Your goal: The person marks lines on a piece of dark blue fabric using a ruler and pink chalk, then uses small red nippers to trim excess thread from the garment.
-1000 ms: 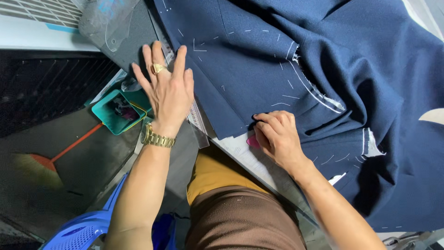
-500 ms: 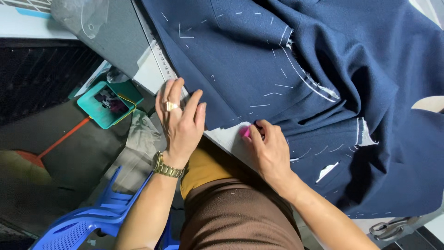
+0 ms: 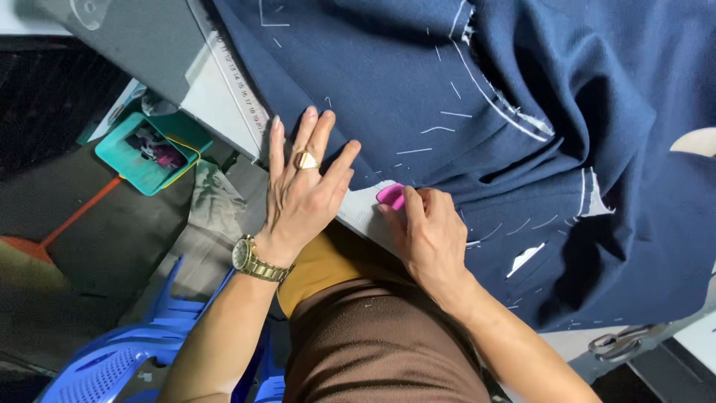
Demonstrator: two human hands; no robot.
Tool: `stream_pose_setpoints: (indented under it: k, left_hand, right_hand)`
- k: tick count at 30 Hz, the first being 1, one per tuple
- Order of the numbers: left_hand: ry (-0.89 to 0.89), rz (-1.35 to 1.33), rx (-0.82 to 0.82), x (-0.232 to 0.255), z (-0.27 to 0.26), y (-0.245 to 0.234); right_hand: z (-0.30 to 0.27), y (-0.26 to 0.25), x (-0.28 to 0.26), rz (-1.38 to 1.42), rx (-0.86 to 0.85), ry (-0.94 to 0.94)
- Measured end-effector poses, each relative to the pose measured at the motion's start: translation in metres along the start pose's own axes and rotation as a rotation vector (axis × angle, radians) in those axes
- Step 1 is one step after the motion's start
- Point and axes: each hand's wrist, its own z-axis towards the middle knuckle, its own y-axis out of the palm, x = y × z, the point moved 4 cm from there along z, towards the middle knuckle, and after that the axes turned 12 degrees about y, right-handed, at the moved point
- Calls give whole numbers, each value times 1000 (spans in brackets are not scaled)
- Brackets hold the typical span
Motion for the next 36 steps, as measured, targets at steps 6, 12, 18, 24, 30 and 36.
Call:
stream_pose_setpoints:
  k: [6, 12, 18, 24, 30, 36]
  left_hand:
    - [53, -21, 44, -5, 5, -1]
    - [100, -55, 33, -15, -3, 3]
    - [120, -117, 71, -19, -6, 7]
    - [131, -115, 44, -20, -2, 3]
    - [140, -102, 8, -20, -1, 1]
    - [148, -102, -29, -18, 0, 0]
  right_hand:
    - [-8, 1, -5, 68, 61, 129]
    - [-19, 13, -19, 378, -22, 305]
    - [-35, 18, -16, 858, -113, 552]
    - [-32, -4, -31, 1301, -145, 600]
    - [-37, -2, -22, 1309, -60, 562]
    - [-26, -27, -37, 1153, 68, 417]
